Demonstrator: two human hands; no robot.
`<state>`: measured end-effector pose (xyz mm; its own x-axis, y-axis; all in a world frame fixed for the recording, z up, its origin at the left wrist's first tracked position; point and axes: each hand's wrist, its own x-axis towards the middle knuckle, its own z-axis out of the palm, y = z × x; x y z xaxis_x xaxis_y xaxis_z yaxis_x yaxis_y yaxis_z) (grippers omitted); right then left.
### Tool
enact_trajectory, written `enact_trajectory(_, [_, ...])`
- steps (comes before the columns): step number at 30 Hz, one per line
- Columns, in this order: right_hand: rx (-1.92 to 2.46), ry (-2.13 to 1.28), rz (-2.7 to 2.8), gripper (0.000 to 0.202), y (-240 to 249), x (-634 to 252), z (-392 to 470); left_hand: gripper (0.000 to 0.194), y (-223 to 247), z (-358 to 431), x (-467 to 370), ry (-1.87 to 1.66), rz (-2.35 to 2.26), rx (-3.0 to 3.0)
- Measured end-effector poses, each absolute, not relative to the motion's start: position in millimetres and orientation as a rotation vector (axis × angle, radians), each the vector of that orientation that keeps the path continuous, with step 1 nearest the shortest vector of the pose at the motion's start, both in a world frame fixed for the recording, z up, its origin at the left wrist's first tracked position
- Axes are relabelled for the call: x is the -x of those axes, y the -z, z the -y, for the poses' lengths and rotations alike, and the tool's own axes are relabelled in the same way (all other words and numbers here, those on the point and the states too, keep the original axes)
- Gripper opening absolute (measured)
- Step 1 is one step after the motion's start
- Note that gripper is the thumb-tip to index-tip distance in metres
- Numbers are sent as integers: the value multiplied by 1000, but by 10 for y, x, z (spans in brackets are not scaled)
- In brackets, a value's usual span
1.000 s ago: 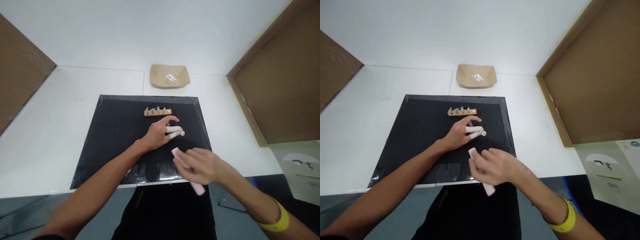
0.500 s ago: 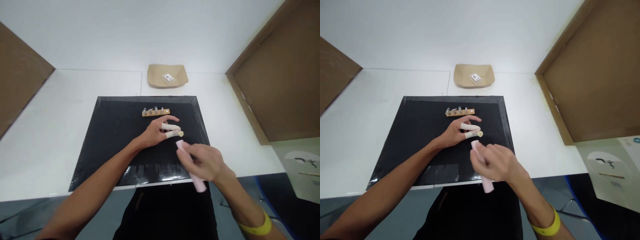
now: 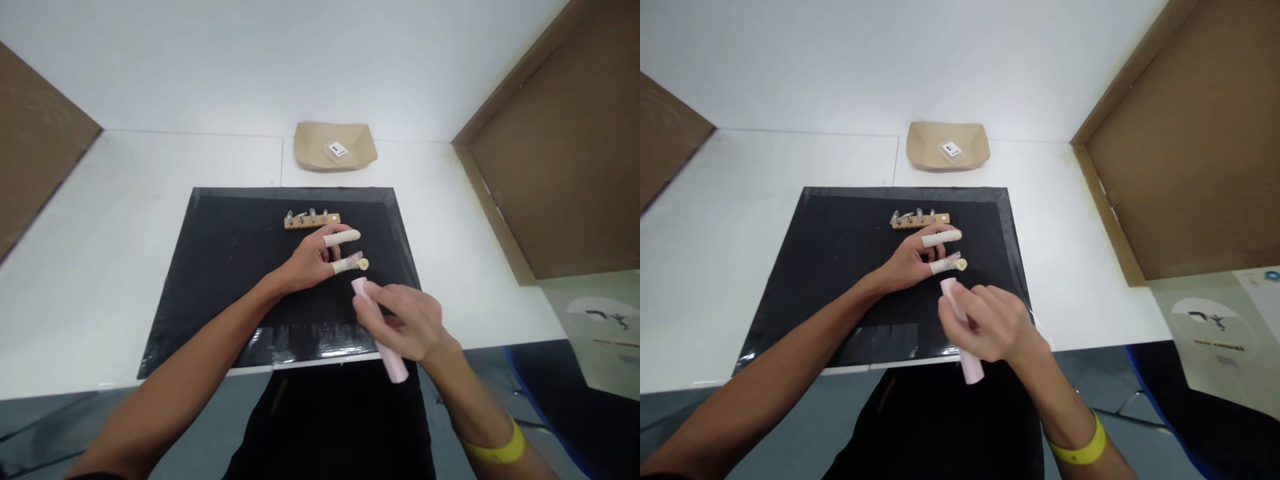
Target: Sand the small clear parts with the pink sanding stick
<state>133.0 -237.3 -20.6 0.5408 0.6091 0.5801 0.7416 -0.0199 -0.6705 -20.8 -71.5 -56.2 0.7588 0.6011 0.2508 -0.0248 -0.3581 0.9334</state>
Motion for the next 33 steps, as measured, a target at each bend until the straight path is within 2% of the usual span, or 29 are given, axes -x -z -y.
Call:
enact_trajectory(2, [1677, 198, 1054, 34, 230, -1356, 2386, 53, 572, 728, 199, -688, -458, -1789])
enact_trajectory(5, [1652, 197, 990, 31, 206, -1356, 2416, 56, 580, 734, 196, -669, -458, -1776])
enact_trajectory(11, [1641, 190, 1070, 30, 93, -1294, 2496, 53, 576, 739, 199, -675, -457, -1772])
enact_trajectory(14, [1629, 181, 1181, 38, 118, -1282, 2513, 54, 588, 751, 200, -699, -452, -1797])
enact_trajectory(18, [1632, 146, 1222, 28, 187, -1337, 2495, 49, 609, 767, 203, -742, -426, -1889])
enact_trajectory(22, [1679, 105, 1259, 34, 258, -1403, 2465, 46, 629, 768, 201, -789, -387, -2023])
enact_trajectory(26, [1705, 32, 1341, 27, 315, -1430, 2497, 45, 659, 769, 204, -810, -355, -2104])
enact_trajectory(29, [1691, -43, 1422, 33, 305, -1435, 2525, 46, 678, 775, 216, -815, -336, -2165])
enact_trajectory(33, [1699, 32, 1308, 27, 209, -1457, 2522, 46, 689, 788, 233, -819, -320, -2234])
